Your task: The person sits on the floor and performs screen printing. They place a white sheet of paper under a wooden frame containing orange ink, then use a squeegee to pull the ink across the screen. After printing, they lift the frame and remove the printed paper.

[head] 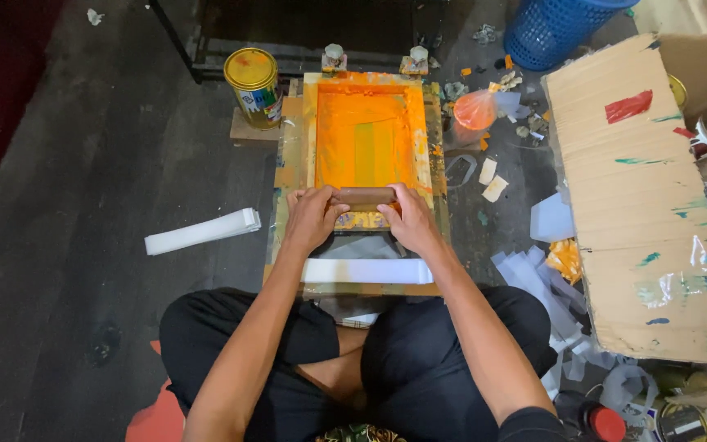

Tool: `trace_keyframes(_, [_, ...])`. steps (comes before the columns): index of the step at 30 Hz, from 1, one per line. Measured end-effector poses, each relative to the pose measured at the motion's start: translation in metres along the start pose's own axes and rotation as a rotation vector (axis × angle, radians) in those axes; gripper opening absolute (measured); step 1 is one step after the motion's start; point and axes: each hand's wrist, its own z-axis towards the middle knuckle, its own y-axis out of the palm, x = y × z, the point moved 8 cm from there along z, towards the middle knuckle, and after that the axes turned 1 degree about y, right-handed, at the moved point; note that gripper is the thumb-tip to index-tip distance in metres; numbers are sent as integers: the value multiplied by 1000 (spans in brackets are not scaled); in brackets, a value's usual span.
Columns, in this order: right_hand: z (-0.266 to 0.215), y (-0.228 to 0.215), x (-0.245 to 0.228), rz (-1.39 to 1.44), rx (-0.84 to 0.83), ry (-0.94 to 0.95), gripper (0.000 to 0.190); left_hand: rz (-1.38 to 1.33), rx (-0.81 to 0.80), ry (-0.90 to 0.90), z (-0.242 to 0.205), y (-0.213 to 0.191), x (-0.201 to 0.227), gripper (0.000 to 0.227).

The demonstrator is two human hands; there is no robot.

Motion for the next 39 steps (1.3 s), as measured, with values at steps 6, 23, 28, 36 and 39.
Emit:
trace_keyframes(6, [0,0,0,0,5,22,35,23,-16,-23,0,3,-5,23])
trace_keyframes(23, [126,-8,31,-195,-23,-184,33,233,-192,36,130,-4,-29,17])
trace_keyframes(28, [178,-6,43,-77,23,-199,32,131,-90,40,178,-7,-41,19])
trace_keyframes(36, [155,-15,14,58,66,-340,32,74,55,160,157,-10,-36,19])
trace_keyframes(39, [117,-27,-15,54,54,-399,34,81,27,174,118,-11,-22,19])
